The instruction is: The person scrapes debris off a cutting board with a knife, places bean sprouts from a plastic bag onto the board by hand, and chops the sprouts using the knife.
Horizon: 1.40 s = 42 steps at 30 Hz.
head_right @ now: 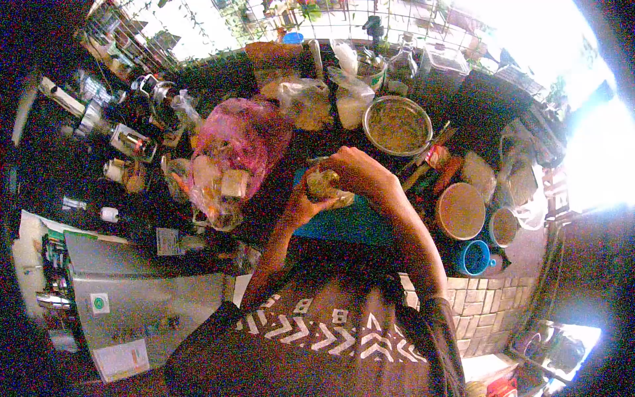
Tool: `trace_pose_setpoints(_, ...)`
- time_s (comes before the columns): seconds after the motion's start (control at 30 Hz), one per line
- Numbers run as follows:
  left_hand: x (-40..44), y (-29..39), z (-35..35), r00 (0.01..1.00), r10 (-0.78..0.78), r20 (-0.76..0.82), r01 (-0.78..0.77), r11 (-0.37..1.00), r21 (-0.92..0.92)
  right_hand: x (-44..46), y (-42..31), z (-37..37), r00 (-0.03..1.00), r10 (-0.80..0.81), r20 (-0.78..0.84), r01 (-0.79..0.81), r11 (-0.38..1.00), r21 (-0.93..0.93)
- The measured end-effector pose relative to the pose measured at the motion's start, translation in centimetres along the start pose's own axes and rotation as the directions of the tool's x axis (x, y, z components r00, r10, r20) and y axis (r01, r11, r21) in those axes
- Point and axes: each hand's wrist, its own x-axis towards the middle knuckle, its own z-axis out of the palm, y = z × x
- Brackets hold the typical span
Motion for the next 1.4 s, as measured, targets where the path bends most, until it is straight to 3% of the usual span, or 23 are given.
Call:
trace_pose_setpoints(0.2, -0.1, -0.1, 0.5, 0.990, 0.141, -0.024, -0.137, 0.981, 0.135, -0.1, -0.7, -0.3, 0.999, 0.002, -0.032, -0.001, 0.999, 0.041)
trace_pose_setpoints(0.3, -0.2, 1.0, 1.0, 0.993, 0.087, -0.084, -0.089, 0.996, -0.024, 0.0, -0.2, 0.2, 0.995, 0.052, -0.085, -0.041, 0.991, 0.127)
trace_pose_setpoints(0.37, 0.0, 1.0, 1.2, 0.959, 0.253, -0.129, -0.230, 0.958, 0.169, 0.3, -0.1, 0.9, 0.989, 0.100, -0.107, -0.095, 0.994, 0.057)
trace_pose_setpoints(0.5, 0.3, -1.0, 1.9, 0.959, 0.268, -0.091, -0.236, 0.935, 0.264, 0.1, -1.6, 0.3, 0.988, 0.154, 0.008, -0.153, 0.972, 0.180)
trace_pose_setpoints(0.57, 0.0, -1.0, 2.2, 0.939, 0.329, -0.106, -0.268, 0.887, 0.375, 0.0, -0.8, 1.0, 0.991, 0.136, 0.006, -0.135, 0.974, 0.182)
trace_pose_setpoints(0.63, -0.1, -1.2, 2.4, 0.940, 0.319, -0.123, -0.256, 0.896, 0.363, 0.2, -0.4, 1.5, 0.993, 0.122, 0.003, -0.120, 0.976, 0.184)
trace_pose_setpoints(0.73, -0.2, -1.7, 2.6, 0.933, 0.337, -0.129, -0.256, 0.869, 0.423, 0.8, -0.8, 1.7, 0.986, 0.146, 0.081, -0.150, 0.987, 0.049)
trace_pose_setpoints(0.8, -0.3, -1.6, 2.6, 0.923, 0.368, -0.114, -0.269, 0.827, 0.493, 1.0, -1.4, 1.4, 0.994, 0.076, 0.076, -0.073, 0.997, -0.033)
trace_pose_setpoints(0.9, -0.3, -1.1, 2.3, 0.908, 0.399, -0.127, -0.286, 0.812, 0.509, 1.0, -1.7, 1.0, 0.981, 0.190, 0.036, -0.189, 0.982, -0.012)
trace_pose_setpoints(1.0, -0.2, -1.1, 2.1, 0.914, 0.398, -0.077, -0.308, 0.805, 0.507, 0.7, -0.5, 0.8, 0.989, 0.139, -0.057, -0.131, 0.984, 0.116)
trace_pose_setpoints(1.13, 0.0, -1.4, 2.3, 0.938, 0.314, -0.146, -0.257, 0.914, 0.314, 0.6, 0.2, -0.1, 0.989, 0.100, -0.107, -0.084, 0.986, 0.142)
trace_pose_setpoints(1.17, 0.0, -1.6, 2.3, 0.954, 0.267, -0.140, -0.229, 0.944, 0.238, 0.6, 0.1, -0.1, 0.989, 0.138, -0.056, -0.130, 0.982, 0.137)
trace_pose_setpoints(1.27, 0.1, -1.4, 2.2, 0.935, 0.336, -0.110, -0.283, 0.897, 0.339, 0.8, 1.1, 1.5, 0.997, 0.071, 0.002, -0.071, 0.997, -0.010)
trace_pose_setpoints(1.4, 0.2, -1.6, 2.2, 0.953, 0.285, -0.103, -0.242, 0.921, 0.306, 0.4, 0.0, 1.8, 0.998, 0.050, -0.040, -0.046, 0.994, 0.096)
